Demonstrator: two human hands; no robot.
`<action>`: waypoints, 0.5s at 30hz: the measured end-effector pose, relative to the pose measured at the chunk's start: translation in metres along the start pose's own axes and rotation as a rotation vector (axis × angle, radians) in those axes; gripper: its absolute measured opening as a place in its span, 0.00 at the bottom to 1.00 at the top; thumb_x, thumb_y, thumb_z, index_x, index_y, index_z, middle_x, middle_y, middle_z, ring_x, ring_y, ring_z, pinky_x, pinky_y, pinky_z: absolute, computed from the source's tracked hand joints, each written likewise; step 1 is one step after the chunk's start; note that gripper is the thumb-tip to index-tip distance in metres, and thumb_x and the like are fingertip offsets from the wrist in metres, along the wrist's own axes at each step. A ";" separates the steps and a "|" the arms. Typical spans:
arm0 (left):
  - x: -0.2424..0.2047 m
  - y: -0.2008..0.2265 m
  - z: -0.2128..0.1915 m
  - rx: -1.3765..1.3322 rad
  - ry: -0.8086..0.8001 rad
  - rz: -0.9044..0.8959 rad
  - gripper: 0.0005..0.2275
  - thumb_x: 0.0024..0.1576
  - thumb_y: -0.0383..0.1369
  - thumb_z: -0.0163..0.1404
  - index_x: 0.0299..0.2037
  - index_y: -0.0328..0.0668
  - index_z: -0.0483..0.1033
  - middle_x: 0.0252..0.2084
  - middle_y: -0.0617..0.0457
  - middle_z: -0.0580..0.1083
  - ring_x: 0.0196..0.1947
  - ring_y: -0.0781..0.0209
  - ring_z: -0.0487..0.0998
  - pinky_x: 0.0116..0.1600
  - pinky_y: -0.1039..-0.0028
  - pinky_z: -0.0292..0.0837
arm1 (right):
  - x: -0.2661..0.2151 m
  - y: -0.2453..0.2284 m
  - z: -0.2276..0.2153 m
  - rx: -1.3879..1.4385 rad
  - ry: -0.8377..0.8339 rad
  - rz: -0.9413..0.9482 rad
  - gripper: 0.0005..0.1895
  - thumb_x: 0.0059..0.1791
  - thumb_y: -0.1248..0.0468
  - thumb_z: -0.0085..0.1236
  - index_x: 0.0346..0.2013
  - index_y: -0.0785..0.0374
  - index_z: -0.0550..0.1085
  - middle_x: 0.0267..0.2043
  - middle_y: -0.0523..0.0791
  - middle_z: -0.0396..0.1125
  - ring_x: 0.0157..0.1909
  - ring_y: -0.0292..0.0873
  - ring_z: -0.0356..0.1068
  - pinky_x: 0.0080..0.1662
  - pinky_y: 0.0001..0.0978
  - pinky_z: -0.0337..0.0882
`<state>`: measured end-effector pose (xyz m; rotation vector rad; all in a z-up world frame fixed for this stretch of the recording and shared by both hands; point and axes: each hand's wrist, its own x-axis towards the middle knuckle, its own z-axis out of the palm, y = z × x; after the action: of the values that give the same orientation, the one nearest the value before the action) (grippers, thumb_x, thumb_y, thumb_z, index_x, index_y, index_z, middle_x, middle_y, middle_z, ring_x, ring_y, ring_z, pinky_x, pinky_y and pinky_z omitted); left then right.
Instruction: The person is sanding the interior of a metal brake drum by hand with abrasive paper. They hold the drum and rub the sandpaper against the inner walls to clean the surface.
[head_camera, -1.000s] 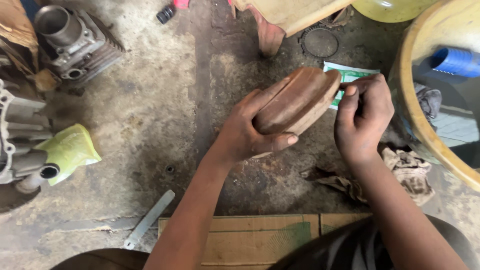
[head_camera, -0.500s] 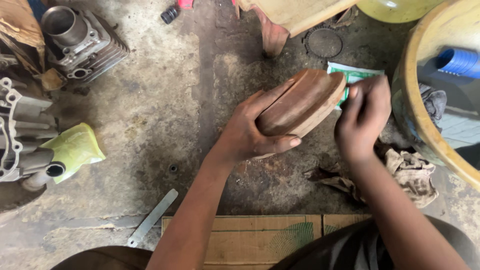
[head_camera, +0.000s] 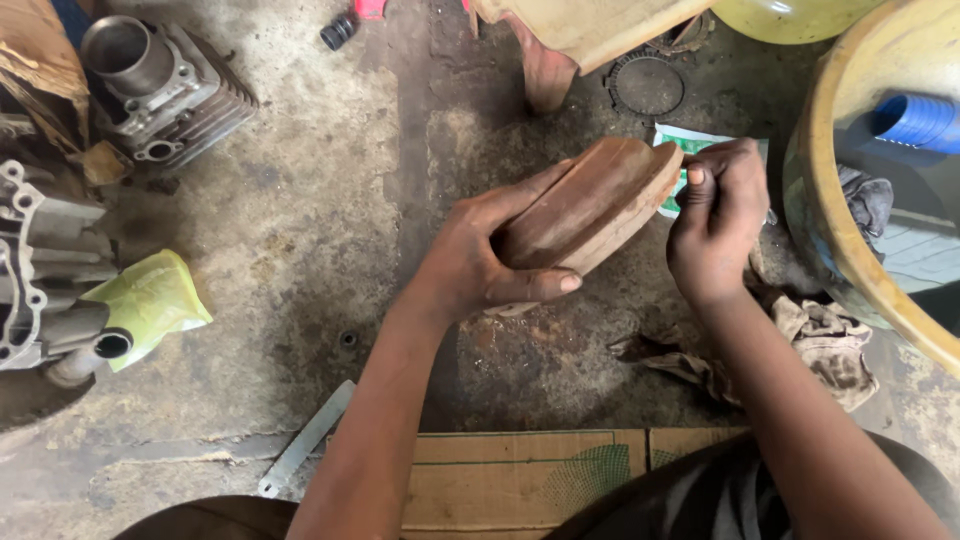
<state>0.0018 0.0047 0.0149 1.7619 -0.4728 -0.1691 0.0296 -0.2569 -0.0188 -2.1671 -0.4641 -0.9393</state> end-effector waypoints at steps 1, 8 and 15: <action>0.001 0.000 -0.002 0.074 0.027 0.051 0.45 0.38 0.47 0.69 0.70 0.48 0.67 0.58 0.45 0.78 0.57 0.51 0.82 0.62 0.58 0.79 | -0.003 -0.001 -0.001 0.033 0.001 -0.007 0.10 0.65 0.70 0.48 0.39 0.69 0.66 0.40 0.51 0.62 0.43 0.48 0.63 0.48 0.37 0.65; -0.002 -0.010 -0.006 -0.103 -0.024 -0.137 0.45 0.36 0.45 0.69 0.70 0.54 0.66 0.57 0.49 0.80 0.53 0.53 0.84 0.61 0.59 0.83 | -0.001 0.002 -0.004 0.043 -0.018 -0.091 0.10 0.64 0.69 0.49 0.39 0.69 0.66 0.40 0.52 0.63 0.43 0.50 0.64 0.47 0.38 0.65; -0.003 -0.004 -0.007 -0.093 -0.025 -0.112 0.45 0.35 0.44 0.69 0.69 0.52 0.68 0.60 0.50 0.79 0.56 0.55 0.82 0.63 0.61 0.78 | -0.007 -0.013 -0.004 0.070 0.016 -0.059 0.09 0.63 0.66 0.49 0.42 0.69 0.67 0.43 0.53 0.64 0.43 0.49 0.66 0.47 0.37 0.66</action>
<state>0.0024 0.0128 0.0125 1.6977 -0.3786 -0.2887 0.0157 -0.2518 -0.0161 -2.0916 -0.5479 -0.9573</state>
